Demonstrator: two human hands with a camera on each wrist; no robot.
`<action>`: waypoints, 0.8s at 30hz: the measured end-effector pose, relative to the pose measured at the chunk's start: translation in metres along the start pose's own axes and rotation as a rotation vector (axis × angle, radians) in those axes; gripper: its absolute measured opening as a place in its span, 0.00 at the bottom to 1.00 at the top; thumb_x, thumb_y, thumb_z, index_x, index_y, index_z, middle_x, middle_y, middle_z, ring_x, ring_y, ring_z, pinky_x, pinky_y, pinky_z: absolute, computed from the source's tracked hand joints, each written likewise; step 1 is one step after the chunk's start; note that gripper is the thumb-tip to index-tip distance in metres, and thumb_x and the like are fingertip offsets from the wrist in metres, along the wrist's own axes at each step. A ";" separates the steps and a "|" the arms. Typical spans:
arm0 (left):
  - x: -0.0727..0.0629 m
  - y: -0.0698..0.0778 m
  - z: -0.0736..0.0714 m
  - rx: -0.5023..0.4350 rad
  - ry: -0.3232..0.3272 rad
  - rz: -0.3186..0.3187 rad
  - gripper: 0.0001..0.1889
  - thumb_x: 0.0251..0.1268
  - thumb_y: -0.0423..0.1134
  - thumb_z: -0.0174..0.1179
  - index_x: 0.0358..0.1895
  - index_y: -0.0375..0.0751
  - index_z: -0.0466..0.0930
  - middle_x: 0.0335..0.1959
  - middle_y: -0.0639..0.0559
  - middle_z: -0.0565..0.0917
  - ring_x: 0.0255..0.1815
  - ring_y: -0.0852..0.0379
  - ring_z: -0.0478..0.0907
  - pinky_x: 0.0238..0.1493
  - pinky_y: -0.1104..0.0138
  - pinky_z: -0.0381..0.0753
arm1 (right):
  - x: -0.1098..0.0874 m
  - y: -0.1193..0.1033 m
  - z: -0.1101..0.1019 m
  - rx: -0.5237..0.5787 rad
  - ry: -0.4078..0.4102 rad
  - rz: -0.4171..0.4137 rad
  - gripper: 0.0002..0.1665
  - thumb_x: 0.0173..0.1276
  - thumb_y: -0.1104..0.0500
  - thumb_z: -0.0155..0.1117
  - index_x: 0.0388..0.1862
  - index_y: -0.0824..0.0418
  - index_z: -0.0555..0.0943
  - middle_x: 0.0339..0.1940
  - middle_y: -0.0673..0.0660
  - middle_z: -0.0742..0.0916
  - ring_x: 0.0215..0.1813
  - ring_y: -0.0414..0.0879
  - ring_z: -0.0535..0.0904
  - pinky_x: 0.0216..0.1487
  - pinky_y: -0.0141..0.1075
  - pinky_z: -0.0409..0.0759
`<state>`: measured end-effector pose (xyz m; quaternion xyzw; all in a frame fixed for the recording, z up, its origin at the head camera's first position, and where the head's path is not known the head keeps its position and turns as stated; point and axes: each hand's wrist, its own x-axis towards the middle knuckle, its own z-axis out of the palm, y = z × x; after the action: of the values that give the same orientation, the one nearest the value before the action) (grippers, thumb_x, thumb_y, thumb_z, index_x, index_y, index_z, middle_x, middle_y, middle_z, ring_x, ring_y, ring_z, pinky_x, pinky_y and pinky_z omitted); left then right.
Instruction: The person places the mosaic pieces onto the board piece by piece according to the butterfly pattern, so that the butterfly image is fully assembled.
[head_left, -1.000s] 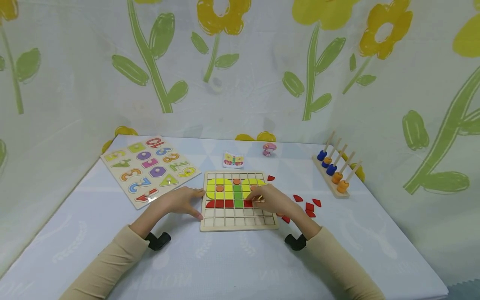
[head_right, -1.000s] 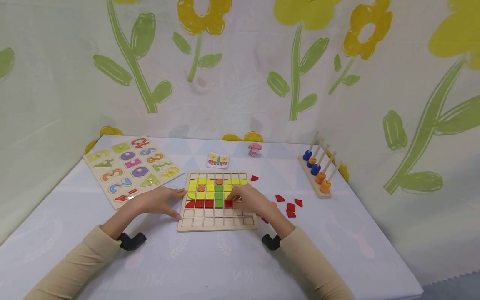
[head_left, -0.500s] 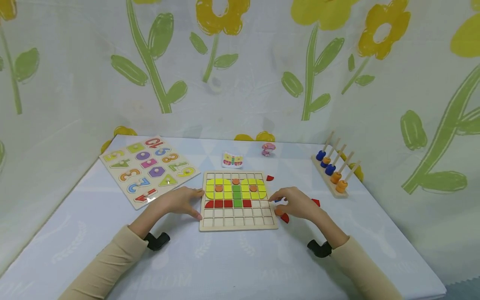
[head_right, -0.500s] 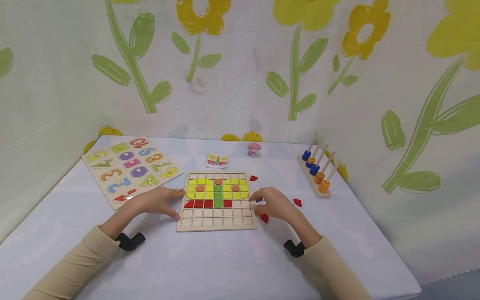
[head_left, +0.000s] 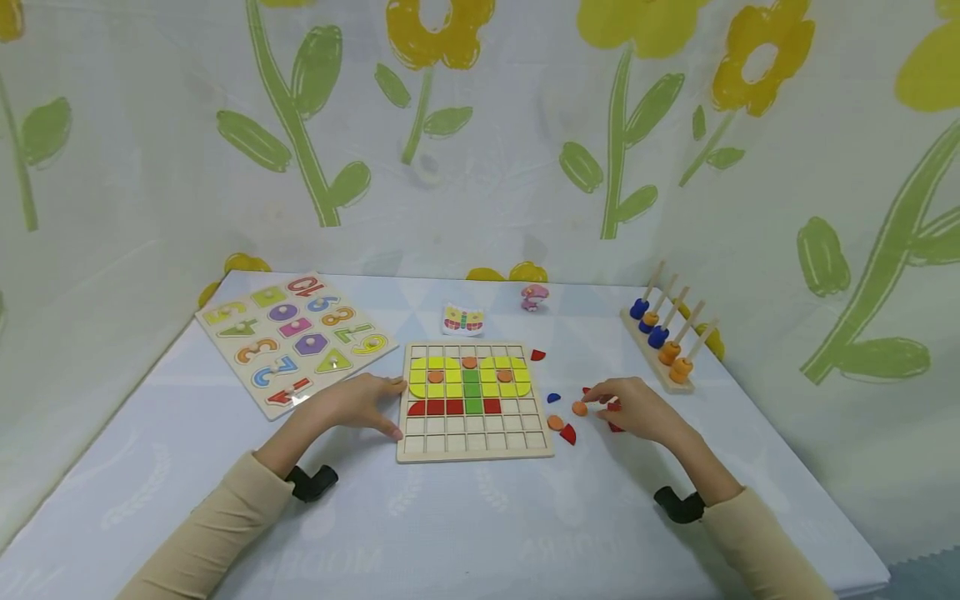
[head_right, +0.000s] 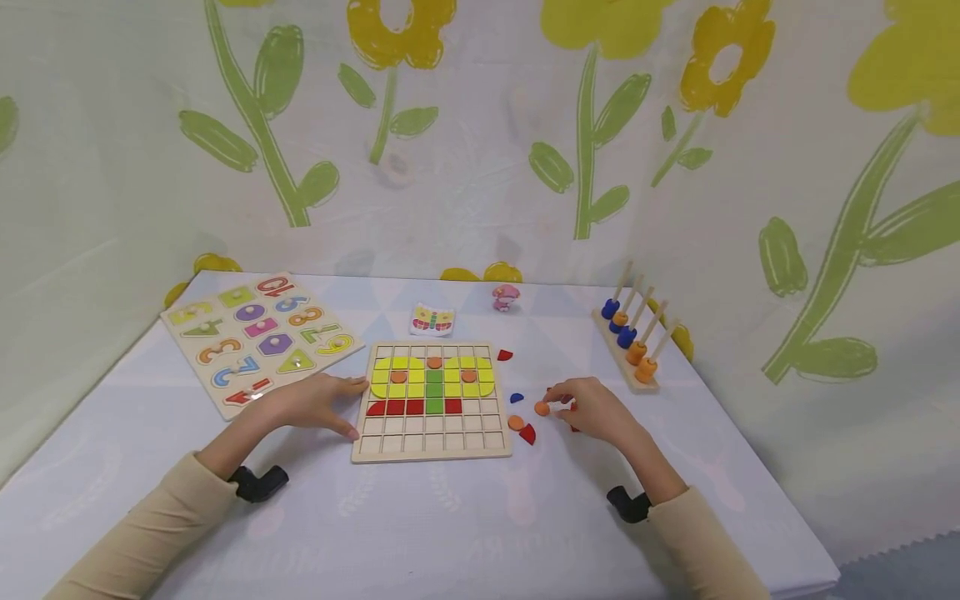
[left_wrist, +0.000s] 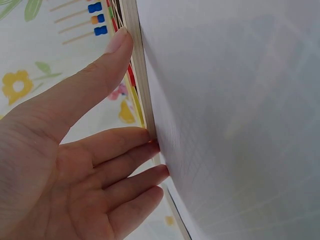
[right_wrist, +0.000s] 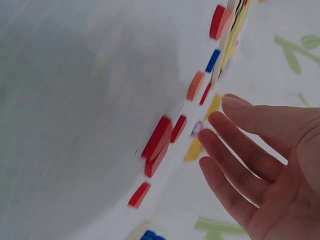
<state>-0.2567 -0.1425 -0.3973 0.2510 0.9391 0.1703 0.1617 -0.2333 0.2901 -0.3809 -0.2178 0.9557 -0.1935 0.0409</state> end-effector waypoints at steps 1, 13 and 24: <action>0.000 0.000 0.000 -0.001 0.000 0.001 0.46 0.47 0.55 0.74 0.69 0.36 0.67 0.70 0.39 0.66 0.71 0.39 0.60 0.66 0.45 0.64 | -0.001 0.002 -0.002 0.001 0.004 0.004 0.14 0.60 0.69 0.68 0.46 0.62 0.85 0.43 0.58 0.86 0.44 0.54 0.80 0.44 0.45 0.84; 0.000 0.000 0.000 -0.008 -0.002 -0.007 0.47 0.46 0.55 0.74 0.69 0.37 0.66 0.70 0.39 0.66 0.71 0.39 0.60 0.67 0.45 0.63 | -0.005 0.028 -0.007 -0.051 0.012 0.085 0.13 0.60 0.71 0.67 0.44 0.64 0.85 0.38 0.57 0.86 0.39 0.51 0.79 0.43 0.44 0.84; -0.001 0.000 0.000 -0.009 0.002 0.000 0.46 0.46 0.55 0.74 0.69 0.36 0.67 0.70 0.40 0.66 0.71 0.39 0.60 0.67 0.46 0.63 | 0.000 0.029 -0.001 -0.057 0.016 0.152 0.13 0.57 0.71 0.70 0.41 0.62 0.84 0.31 0.53 0.82 0.34 0.47 0.75 0.36 0.38 0.82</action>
<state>-0.2562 -0.1426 -0.3967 0.2503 0.9384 0.1748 0.1620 -0.2451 0.3142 -0.3910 -0.1443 0.9749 -0.1644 0.0415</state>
